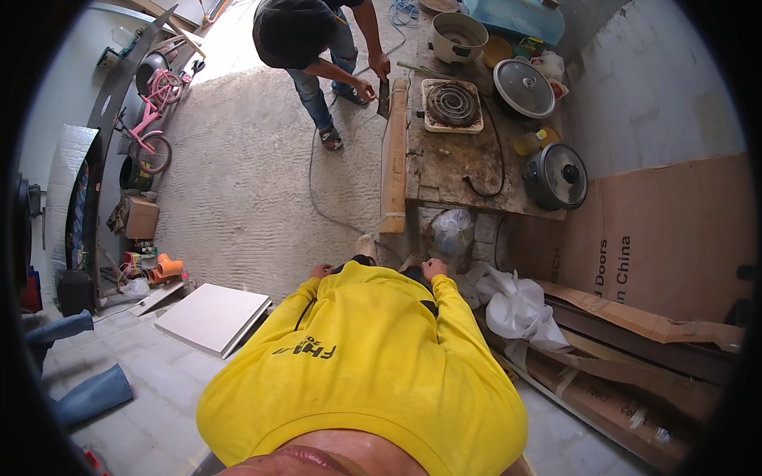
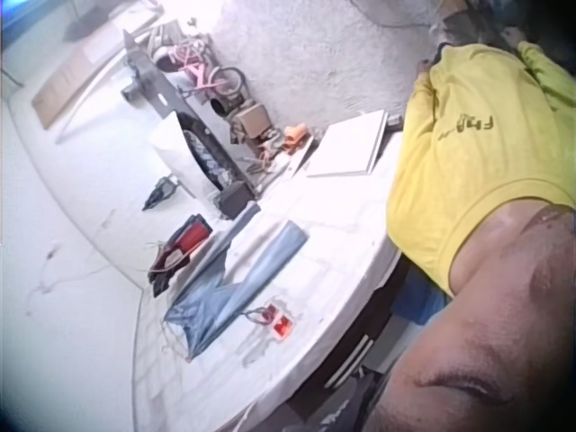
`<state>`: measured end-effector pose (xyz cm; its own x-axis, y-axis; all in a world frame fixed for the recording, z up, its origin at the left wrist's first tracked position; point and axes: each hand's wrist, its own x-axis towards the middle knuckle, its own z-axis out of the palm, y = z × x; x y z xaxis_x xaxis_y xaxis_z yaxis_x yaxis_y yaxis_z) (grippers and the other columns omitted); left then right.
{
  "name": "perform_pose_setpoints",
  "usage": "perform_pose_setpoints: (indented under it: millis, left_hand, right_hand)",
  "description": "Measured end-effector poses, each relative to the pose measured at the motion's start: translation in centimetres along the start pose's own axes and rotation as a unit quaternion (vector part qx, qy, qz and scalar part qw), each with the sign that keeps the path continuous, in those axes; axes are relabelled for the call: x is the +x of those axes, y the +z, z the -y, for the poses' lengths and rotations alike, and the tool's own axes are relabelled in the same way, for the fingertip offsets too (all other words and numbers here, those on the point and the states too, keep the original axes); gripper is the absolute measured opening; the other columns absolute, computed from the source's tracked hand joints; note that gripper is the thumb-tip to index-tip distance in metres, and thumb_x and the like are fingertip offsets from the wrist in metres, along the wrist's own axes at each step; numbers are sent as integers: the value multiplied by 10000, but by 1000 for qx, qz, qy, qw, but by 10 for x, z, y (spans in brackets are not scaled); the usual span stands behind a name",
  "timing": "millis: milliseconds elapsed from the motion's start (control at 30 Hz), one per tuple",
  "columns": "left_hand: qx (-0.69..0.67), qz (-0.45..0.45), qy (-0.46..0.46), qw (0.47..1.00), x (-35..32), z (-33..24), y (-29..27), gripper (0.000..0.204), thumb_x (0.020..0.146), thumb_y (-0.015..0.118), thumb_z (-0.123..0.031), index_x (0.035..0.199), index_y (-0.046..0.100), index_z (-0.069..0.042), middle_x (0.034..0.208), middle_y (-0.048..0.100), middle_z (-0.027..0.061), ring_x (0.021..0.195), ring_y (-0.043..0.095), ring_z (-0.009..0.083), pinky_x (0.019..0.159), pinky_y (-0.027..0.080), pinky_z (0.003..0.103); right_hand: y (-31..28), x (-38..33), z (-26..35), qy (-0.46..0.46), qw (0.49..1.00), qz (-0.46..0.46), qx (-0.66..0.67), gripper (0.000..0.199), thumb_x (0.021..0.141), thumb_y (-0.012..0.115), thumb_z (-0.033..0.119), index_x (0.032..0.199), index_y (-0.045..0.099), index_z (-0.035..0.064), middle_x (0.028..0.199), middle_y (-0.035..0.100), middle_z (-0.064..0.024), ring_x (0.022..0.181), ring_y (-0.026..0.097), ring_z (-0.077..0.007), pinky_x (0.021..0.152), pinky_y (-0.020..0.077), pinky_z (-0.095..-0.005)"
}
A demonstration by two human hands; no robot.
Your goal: The person assembles a wooden frame by inserting white panels into a cardboard jig. They work alongside another person, handling the panels and the frame structure to position and secure them.
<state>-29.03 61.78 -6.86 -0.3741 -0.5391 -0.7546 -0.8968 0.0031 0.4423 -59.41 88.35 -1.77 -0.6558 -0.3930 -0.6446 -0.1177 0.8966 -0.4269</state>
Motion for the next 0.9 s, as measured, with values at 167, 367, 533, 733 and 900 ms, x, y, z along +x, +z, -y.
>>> perform_pose_setpoints:
  millis: [167, 367, 533, 733, 900]
  left_hand:
    - [24, -17, 44, 999, 13, -9, -17, 379, 774, 577, -364, 1046, 621, -104, 881, 652, 152, 838, 627, 280, 768, 483, 368]
    - [-115, -48, -12, 992, 23, 32, -36, 344, 808, 565, -285, 1046, 601, -39, 776, 656, 122, 681, 636, 211, 665, 504, 333]
    - [-205, -27, -87, 975, -5, 28, -49, 364, 831, 557, -263, 1115, 556, -35, 828, 651, 110, 617, 612, 173, 537, 487, 280]
    - [-183, -61, -61, 979, -24, 69, -19, 328, 795, 575, -267, 1022, 617, -35, 812, 662, 124, 718, 643, 202, 693, 498, 315]
    - [-128, -74, -61, 987, -43, 80, -7, 357, 784, 576, -337, 992, 639, -53, 851, 659, 149, 810, 635, 254, 746, 480, 341]
  right_hand:
    - [9, 10, 49, -8, 1000, -25, -3, 293, 771, 583, 298, 949, 621, 68, 952, 620, -172, 931, 574, -336, 832, 444, -399]
    - [6, 14, 112, -81, 995, -44, -48, 441, 791, 562, 240, 1187, 454, 80, 1158, 473, -206, 1078, 462, -363, 926, 383, -390]
    - [2, 28, 139, -127, 980, -44, -144, 472, 790, 565, 210, 1220, 408, 94, 1210, 397, -179, 1125, 410, -370, 922, 387, -429]
    - [8, 56, 177, -287, 882, -34, -373, 391, 774, 544, 147, 1158, 482, 103, 1181, 448, -132, 1110, 430, -310, 883, 396, -405]
    - [30, 72, 188, -295, 842, 3, -452, 308, 836, 456, 173, 1132, 516, 111, 1206, 466, -97, 1131, 419, -283, 900, 356, -406]
